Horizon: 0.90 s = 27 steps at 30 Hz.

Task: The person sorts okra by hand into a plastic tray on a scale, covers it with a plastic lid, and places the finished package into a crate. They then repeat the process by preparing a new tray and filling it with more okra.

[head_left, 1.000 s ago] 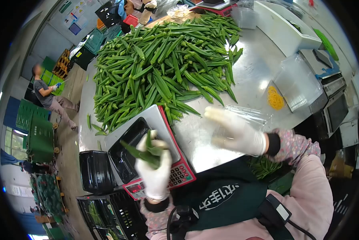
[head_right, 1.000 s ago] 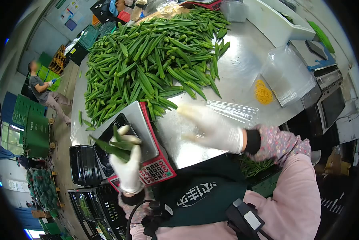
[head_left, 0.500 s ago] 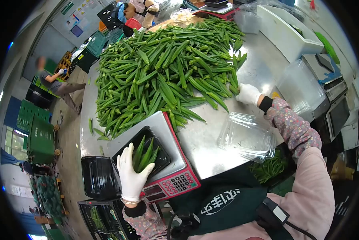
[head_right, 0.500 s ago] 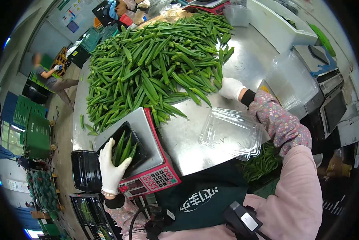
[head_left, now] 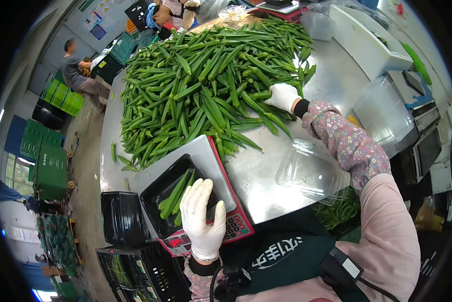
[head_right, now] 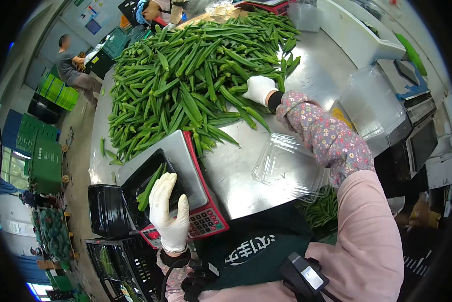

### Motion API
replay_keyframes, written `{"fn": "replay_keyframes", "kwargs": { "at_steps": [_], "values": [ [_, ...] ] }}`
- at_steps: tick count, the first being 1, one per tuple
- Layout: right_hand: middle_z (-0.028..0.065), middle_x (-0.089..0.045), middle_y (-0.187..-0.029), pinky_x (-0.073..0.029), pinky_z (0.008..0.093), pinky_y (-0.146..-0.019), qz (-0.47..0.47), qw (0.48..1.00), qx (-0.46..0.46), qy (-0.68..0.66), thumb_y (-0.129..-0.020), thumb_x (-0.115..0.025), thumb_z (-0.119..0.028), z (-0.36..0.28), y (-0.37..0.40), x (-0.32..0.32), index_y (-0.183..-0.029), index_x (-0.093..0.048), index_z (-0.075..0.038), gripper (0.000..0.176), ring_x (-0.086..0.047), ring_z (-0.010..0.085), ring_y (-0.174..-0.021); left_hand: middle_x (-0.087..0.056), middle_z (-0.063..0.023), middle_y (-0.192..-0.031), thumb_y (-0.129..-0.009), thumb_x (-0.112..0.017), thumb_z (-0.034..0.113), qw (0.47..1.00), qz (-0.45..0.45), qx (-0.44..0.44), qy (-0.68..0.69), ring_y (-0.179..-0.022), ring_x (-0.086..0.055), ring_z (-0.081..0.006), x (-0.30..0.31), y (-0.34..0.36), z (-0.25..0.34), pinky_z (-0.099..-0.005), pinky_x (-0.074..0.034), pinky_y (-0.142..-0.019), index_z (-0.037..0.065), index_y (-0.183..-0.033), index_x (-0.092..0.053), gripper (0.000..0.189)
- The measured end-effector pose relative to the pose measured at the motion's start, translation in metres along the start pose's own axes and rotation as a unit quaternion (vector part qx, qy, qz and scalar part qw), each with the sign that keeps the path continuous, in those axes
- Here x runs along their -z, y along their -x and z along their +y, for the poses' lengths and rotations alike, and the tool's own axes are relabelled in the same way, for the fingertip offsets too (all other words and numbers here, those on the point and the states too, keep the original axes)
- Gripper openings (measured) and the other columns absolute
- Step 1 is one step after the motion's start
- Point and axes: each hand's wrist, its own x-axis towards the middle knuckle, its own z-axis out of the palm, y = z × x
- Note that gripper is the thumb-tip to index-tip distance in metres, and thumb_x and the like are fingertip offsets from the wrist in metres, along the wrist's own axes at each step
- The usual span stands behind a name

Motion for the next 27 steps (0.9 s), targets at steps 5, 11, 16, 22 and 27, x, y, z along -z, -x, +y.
{"fn": "replay_keyframes", "kwargs": {
  "at_steps": [5,11,16,22,27],
  "values": [
    [0.0190,-0.072,-0.093,-0.056,0.0456,-0.077,0.115,0.987,0.111,0.031,-0.077,-0.077,-0.033,0.000,0.020,-0.011,-0.093,-0.072,-0.005,0.033,-0.071,0.0369,-0.088,-0.067,-0.0136,-0.123,-0.079,-0.072,-0.001,1.000,-0.002,0.018,0.014,-0.118,-0.061,-0.0331,-0.005,0.007,-0.002,-0.0432,-0.046,-0.105,0.001,-0.121,-0.066,0.043],
    [0.0244,-0.071,-0.083,-0.056,0.0454,-0.075,-0.029,0.996,0.038,-0.075,-0.071,-0.082,-0.034,0.006,-0.009,-0.018,-0.082,-0.074,0.000,0.036,-0.071,0.0395,-0.085,-0.067,-0.0135,-0.120,-0.078,-0.076,0.002,0.997,-0.048,0.007,0.057,-0.116,-0.062,-0.0330,-0.025,0.010,0.014,-0.0439,-0.047,-0.102,0.000,-0.120,-0.066,0.043],
    [-0.0053,-0.049,-0.057,-0.028,0.0249,-0.039,-0.255,0.860,-0.131,-0.423,-0.083,-0.080,-0.028,0.011,0.004,0.015,-0.065,-0.059,-0.011,0.032,-0.034,0.0053,-0.043,-0.067,-0.0134,-0.121,-0.078,-0.075,0.000,0.996,-0.061,-0.024,0.065,-0.116,-0.062,-0.0330,-0.031,0.014,0.023,-0.0417,-0.048,-0.102,0.002,-0.122,-0.066,0.044],
    [-0.0097,-0.048,-0.063,-0.024,0.0158,-0.037,-0.384,0.652,-0.137,-0.639,-0.095,-0.069,-0.023,0.029,0.028,0.011,-0.076,-0.056,-0.015,0.025,-0.033,-0.0005,-0.045,-0.068,-0.0133,-0.120,-0.078,-0.075,0.001,0.994,-0.076,-0.026,0.078,-0.115,-0.063,-0.0325,-0.037,0.014,0.032,-0.0414,-0.049,-0.101,0.003,-0.119,-0.068,0.041],
    [-0.0052,-0.061,-0.072,-0.038,0.0181,-0.044,-0.305,0.632,-0.149,-0.697,-0.094,-0.068,-0.022,0.026,0.058,0.026,-0.090,-0.063,-0.011,0.013,-0.051,0.0038,-0.052,-0.068,-0.0133,-0.119,-0.079,-0.074,0.001,0.993,-0.078,-0.029,0.079,-0.115,-0.063,-0.0326,-0.036,0.016,0.036,-0.0415,-0.048,-0.101,0.002,-0.118,-0.068,0.040]
  ]
}}
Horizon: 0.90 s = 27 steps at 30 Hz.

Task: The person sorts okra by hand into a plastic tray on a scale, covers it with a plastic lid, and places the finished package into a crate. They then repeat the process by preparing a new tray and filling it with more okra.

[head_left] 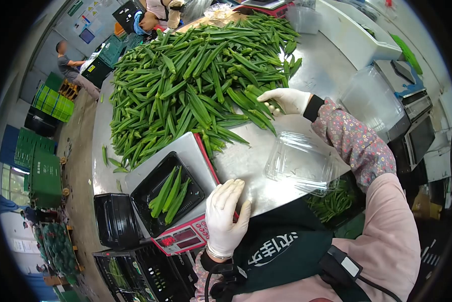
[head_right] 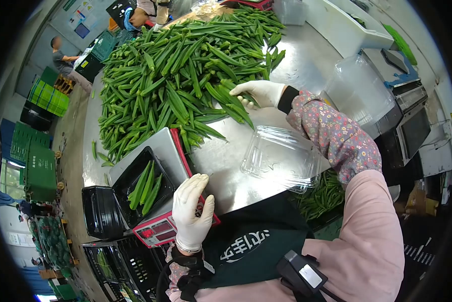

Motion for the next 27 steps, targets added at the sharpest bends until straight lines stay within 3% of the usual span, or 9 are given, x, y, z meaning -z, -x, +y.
{"fn": "replay_keyframes", "kwargs": {
  "at_steps": [1,6,9,10,12,15,22,24,27],
  "values": [
    [0.0008,-0.069,-0.080,-0.047,0.0221,-0.050,-0.079,0.995,0.058,-0.026,-0.095,-0.066,-0.020,-0.001,0.009,0.000,-0.099,-0.065,-0.006,0.014,-0.062,0.0102,-0.060,-0.068,-0.0133,-0.119,-0.079,-0.074,0.001,1.000,0.001,0.000,-0.001,-0.115,-0.063,-0.0326,0.000,0.001,0.000,-0.0415,-0.048,-0.101,0.002,-0.118,-0.068,0.040],
    [0.0016,-0.068,-0.085,-0.048,0.0259,-0.056,-0.032,0.994,0.081,-0.071,-0.093,-0.067,-0.021,-0.012,0.035,-0.012,-0.103,-0.066,-0.004,0.020,-0.059,0.0096,-0.064,-0.069,-0.0126,-0.119,-0.080,-0.074,0.002,1.000,-0.011,0.004,0.024,-0.115,-0.063,-0.0319,-0.005,0.007,0.001,-0.0429,-0.048,-0.102,0.002,-0.118,-0.068,0.038],
    [-0.0021,-0.055,-0.065,-0.040,0.0261,-0.046,0.052,0.971,0.109,0.208,-0.089,-0.074,-0.023,-0.006,0.004,0.016,-0.081,-0.061,-0.009,0.021,-0.049,0.0055,-0.052,-0.069,-0.0118,-0.118,-0.080,-0.074,0.003,0.999,-0.025,-0.006,0.035,-0.114,-0.063,-0.0312,-0.009,0.006,0.003,-0.0442,-0.048,-0.103,0.002,-0.118,-0.067,0.038],
    [0.0059,-0.064,-0.068,-0.048,0.0321,-0.053,0.120,0.933,0.119,0.316,-0.084,-0.077,-0.029,0.001,0.002,0.008,-0.080,-0.065,-0.004,0.028,-0.061,0.0151,-0.059,-0.069,-0.0118,-0.118,-0.080,-0.074,0.003,0.999,-0.025,-0.006,0.035,-0.114,-0.063,-0.0312,-0.010,0.006,0.004,-0.0442,-0.048,-0.103,0.002,-0.118,-0.067,0.038],
    [0.0144,-0.071,-0.077,-0.055,0.0379,-0.068,0.230,0.719,0.235,0.612,-0.077,-0.080,-0.037,0.027,-0.021,0.008,-0.093,-0.068,0.001,0.043,-0.070,0.0287,-0.073,-0.069,-0.0111,-0.118,-0.081,-0.074,0.003,0.999,-0.031,-0.005,0.035,-0.114,-0.063,-0.0305,-0.012,0.006,0.002,-0.0450,-0.048,-0.103,0.002,-0.118,-0.066,0.038],
    [0.0206,-0.072,-0.093,-0.056,0.0441,-0.082,0.243,0.635,0.087,0.728,-0.077,-0.076,-0.037,0.043,-0.020,-0.019,-0.098,-0.071,-0.004,0.040,-0.070,0.0380,-0.090,-0.067,-0.0101,-0.119,-0.080,-0.077,0.004,0.999,-0.035,-0.002,0.032,-0.115,-0.062,-0.0296,-0.011,0.009,-0.002,-0.0444,-0.046,-0.103,0.003,-0.120,-0.066,0.041],
    [0.0230,-0.071,-0.092,-0.056,0.0456,-0.082,0.239,0.675,0.101,0.691,-0.071,-0.076,-0.035,0.039,-0.025,-0.005,-0.101,-0.073,-0.001,0.045,-0.070,0.0386,-0.092,-0.067,-0.0100,-0.118,-0.080,-0.077,0.003,0.999,-0.032,0.002,0.034,-0.114,-0.062,-0.0290,-0.012,0.013,-0.005,-0.0434,-0.047,-0.102,0.003,-0.118,-0.067,0.039],
    [0.0179,-0.072,-0.084,-0.056,0.0393,-0.069,0.235,0.682,0.122,0.682,-0.071,-0.077,-0.031,0.031,-0.027,0.013,-0.101,-0.072,0.002,0.045,-0.071,0.0302,-0.077,-0.067,-0.0098,-0.118,-0.080,-0.076,0.003,0.999,-0.028,-0.001,0.028,-0.113,-0.062,-0.0288,-0.012,0.015,-0.006,-0.0435,-0.047,-0.101,0.003,-0.117,-0.067,0.039],
    [0.0019,-0.061,-0.067,-0.044,0.0255,-0.050,0.155,0.911,0.143,0.354,-0.077,-0.074,-0.018,0.011,0.008,0.009,-0.094,-0.068,0.005,0.029,-0.054,0.0093,-0.054,-0.069,-0.0094,-0.118,-0.082,-0.074,0.004,0.999,-0.027,0.008,0.033,-0.114,-0.063,-0.0294,-0.008,0.017,-0.005,-0.0444,-0.048,-0.102,0.003,-0.117,-0.067,0.036]
  ]
}}
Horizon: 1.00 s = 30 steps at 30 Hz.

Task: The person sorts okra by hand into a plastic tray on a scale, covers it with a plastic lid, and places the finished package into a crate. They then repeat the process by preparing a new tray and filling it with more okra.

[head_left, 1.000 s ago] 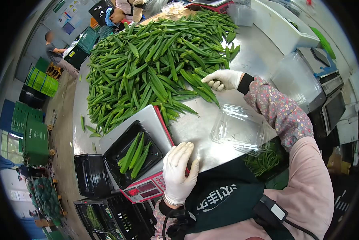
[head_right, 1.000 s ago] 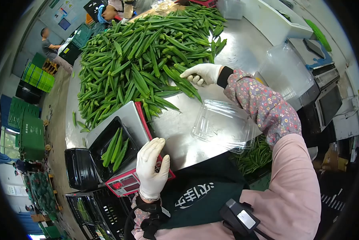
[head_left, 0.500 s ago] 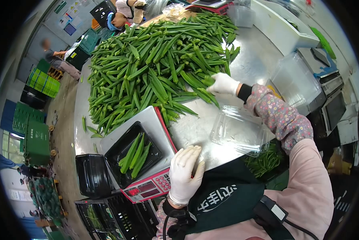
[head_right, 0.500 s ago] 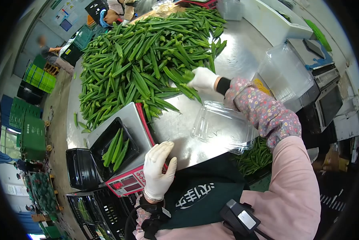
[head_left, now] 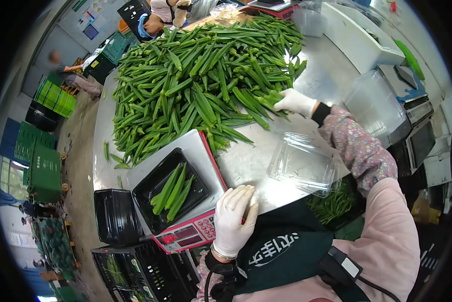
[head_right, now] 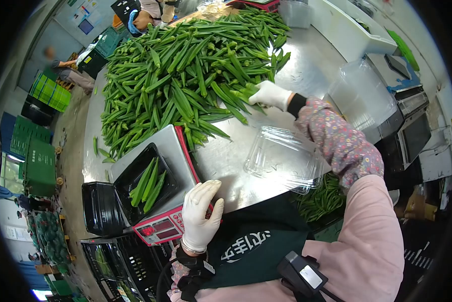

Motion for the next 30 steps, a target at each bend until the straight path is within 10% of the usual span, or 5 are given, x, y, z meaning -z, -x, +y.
{"fn": "replay_keyframes", "kwargs": {
  "at_steps": [10,13,15,21,30],
  "values": [
    [0.0031,-0.067,-0.067,-0.047,0.0292,-0.052,-0.354,0.854,-0.080,0.373,-0.080,-0.073,-0.019,-0.056,0.173,0.103,-0.106,-0.069,-0.005,0.030,-0.059,0.0105,-0.054,-0.069,-0.0093,-0.118,-0.082,-0.074,0.003,1.000,-0.005,0.001,0.022,-0.114,-0.063,-0.0295,-0.007,0.003,-0.003,-0.0440,-0.047,-0.103,0.003,-0.117,-0.067,0.036],
    [0.0068,-0.067,-0.068,-0.051,0.0305,-0.056,-0.243,0.895,-0.142,0.346,-0.080,-0.072,-0.019,-0.070,0.181,0.102,-0.102,-0.070,-0.006,0.026,-0.062,0.0123,-0.056,-0.069,-0.0093,-0.119,-0.082,-0.074,0.004,0.999,-0.016,-0.006,0.038,-0.114,-0.063,-0.0293,-0.013,-0.001,0.000,-0.0444,-0.047,-0.103,0.003,-0.117,-0.067,0.036],
    [0.0100,-0.067,-0.067,-0.051,0.0343,-0.056,-0.089,0.918,0.165,0.349,-0.079,-0.072,-0.016,-0.040,0.149,0.095,-0.094,-0.068,-0.002,0.020,-0.062,0.0154,-0.054,-0.069,-0.0092,-0.119,-0.082,-0.074,0.004,0.999,-0.018,-0.014,0.039,-0.113,-0.063,-0.0292,-0.014,-0.005,0.004,-0.0447,-0.047,-0.103,0.003,-0.118,-0.067,0.036],
    [0.0241,-0.070,-0.083,-0.056,0.0433,-0.076,0.148,0.915,0.131,0.352,-0.080,-0.068,-0.041,-0.003,0.002,0.013,-0.099,-0.066,0.008,0.053,-0.071,0.0365,-0.080,-0.069,-0.0094,-0.118,-0.082,-0.074,0.004,1.000,-0.017,-0.008,0.020,-0.113,-0.064,-0.0292,-0.012,0.000,0.004,-0.0448,-0.047,-0.103,0.003,-0.118,-0.067,0.036],
    [0.0301,-0.053,-0.130,-0.049,0.0453,-0.099,0.141,0.858,0.007,0.494,-0.069,-0.077,-0.065,-0.012,-0.033,-0.082,-0.145,-0.030,0.019,0.123,-0.053,0.0441,-0.119,-0.058,-0.0164,-0.133,-0.085,-0.070,0.017,0.964,-0.213,-0.157,0.027,-0.130,-0.050,-0.0368,-0.100,0.003,0.013,-0.0486,-0.039,-0.109,0.002,-0.132,-0.058,0.051]
  ]
}}
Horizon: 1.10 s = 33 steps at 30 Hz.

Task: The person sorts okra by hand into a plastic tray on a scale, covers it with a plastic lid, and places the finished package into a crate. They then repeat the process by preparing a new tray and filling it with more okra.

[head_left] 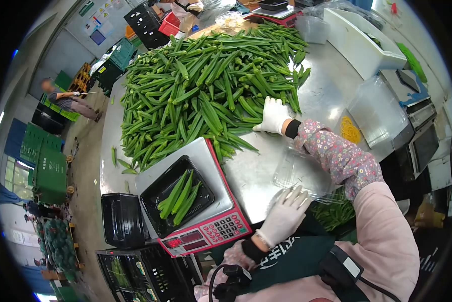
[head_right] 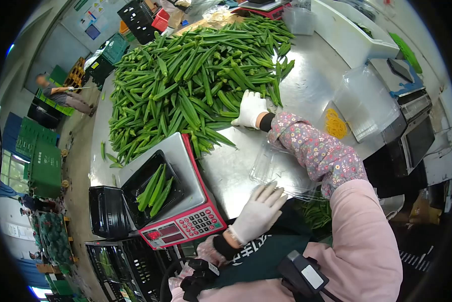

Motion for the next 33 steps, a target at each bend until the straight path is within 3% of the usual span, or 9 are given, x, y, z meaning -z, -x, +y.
{"fn": "replay_keyframes", "kwargs": {
  "at_steps": [5,11,18,21,23,26,27,30,33],
  "values": [
    [0.0282,-0.055,-0.126,-0.050,0.0447,-0.098,-0.059,0.998,0.033,-0.002,-0.065,-0.083,-0.056,0.018,-0.018,0.009,-0.138,-0.040,0.016,0.111,-0.052,0.0436,-0.120,-0.052,-0.0177,-0.140,-0.087,-0.066,0.029,0.985,-0.093,0.058,-0.135,-0.133,-0.046,-0.0355,-0.035,-0.009,-0.012,-0.0501,-0.031,-0.114,0.002,-0.139,-0.051,0.061],
    [0.0273,-0.057,-0.123,-0.052,0.0441,-0.097,-0.072,0.997,-0.002,0.013,-0.064,-0.085,-0.046,0.003,-0.017,0.016,-0.124,-0.053,0.010,0.088,-0.056,0.0410,-0.118,-0.057,-0.0194,-0.133,-0.086,-0.066,0.027,0.979,-0.038,0.102,-0.172,-0.127,-0.052,-0.0357,-0.026,0.002,-0.023,-0.0478,-0.033,-0.112,-0.003,-0.136,-0.052,0.059],
    [0.0279,-0.065,-0.106,-0.056,0.0461,-0.084,0.006,0.998,0.040,-0.043,-0.074,-0.067,-0.016,0.035,0.003,0.000,-0.111,-0.055,0.004,0.044,-0.068,0.0424,-0.097,-0.057,-0.0199,-0.135,-0.086,-0.066,0.028,0.977,-0.050,0.109,-0.175,-0.128,-0.051,-0.0352,-0.022,0.007,-0.017,-0.0471,-0.033,-0.112,-0.003,-0.137,-0.052,0.061],
    [0.0277,-0.070,-0.099,-0.057,0.0402,-0.078,-0.070,0.988,0.051,-0.128,-0.069,-0.074,-0.026,0.057,0.001,0.014,-0.106,-0.060,0.009,0.053,-0.070,0.0370,-0.086,-0.056,-0.0194,-0.136,-0.086,-0.066,0.027,0.978,-0.045,0.113,-0.171,-0.129,-0.050,-0.0344,-0.022,0.011,-0.020,-0.0470,-0.033,-0.112,-0.003,-0.137,-0.052,0.060],
    [0.0188,-0.071,-0.089,-0.056,0.0352,-0.066,-0.224,0.910,0.100,-0.335,-0.072,-0.075,-0.026,0.083,-0.003,0.032,-0.096,-0.067,0.009,0.043,-0.068,0.0240,-0.073,-0.056,-0.0190,-0.137,-0.087,-0.066,0.027,0.978,-0.039,0.116,-0.167,-0.130,-0.050,-0.0339,-0.021,0.012,-0.022,-0.0469,-0.033,-0.112,-0.002,-0.137,-0.052,0.060],
    [0.0189,-0.070,-0.108,-0.056,0.0338,-0.065,-0.365,0.598,0.034,-0.713,-0.085,-0.064,-0.010,0.103,0.019,0.034,-0.122,-0.060,0.007,0.041,-0.070,0.0237,-0.087,-0.057,-0.0181,-0.137,-0.088,-0.064,0.029,0.980,-0.047,0.112,-0.159,-0.131,-0.049,-0.0329,-0.020,0.012,-0.025,-0.0469,-0.032,-0.113,-0.001,-0.136,-0.054,0.058],
    [0.0189,-0.070,-0.108,-0.056,0.0338,-0.065,-0.363,0.601,0.033,-0.711,-0.085,-0.064,-0.010,0.104,0.028,0.039,-0.122,-0.060,0.007,0.041,-0.070,0.0237,-0.087,-0.057,-0.0181,-0.137,-0.088,-0.064,0.029,0.981,-0.045,0.109,-0.157,-0.131,-0.049,-0.0329,-0.020,0.011,-0.026,-0.0469,-0.032,-0.113,-0.001,-0.136,-0.054,0.058],
    [0.0254,-0.064,-0.123,-0.057,0.0349,-0.085,-0.380,0.476,0.107,-0.786,-0.085,-0.061,-0.005,0.106,0.047,0.044,-0.134,-0.049,0.009,0.052,-0.069,0.0293,-0.098,-0.059,-0.0184,-0.134,-0.090,-0.063,0.029,0.979,-0.025,0.116,-0.167,-0.132,-0.049,-0.0338,-0.017,0.011,-0.024,-0.0486,-0.030,-0.115,-0.001,-0.134,-0.057,0.054],
    [0.0267,-0.063,-0.123,-0.056,0.0382,-0.095,-0.370,0.482,0.122,-0.785,-0.084,-0.062,-0.004,0.097,0.062,0.047,-0.135,-0.048,0.010,0.054,-0.068,0.0314,-0.103,-0.059,-0.0188,-0.133,-0.090,-0.064,0.026,0.980,0.005,0.109,-0.165,-0.131,-0.049,-0.0347,-0.004,0.011,-0.020,-0.0495,-0.031,-0.115,0.000,-0.132,-0.059,0.050]
  ]
}}
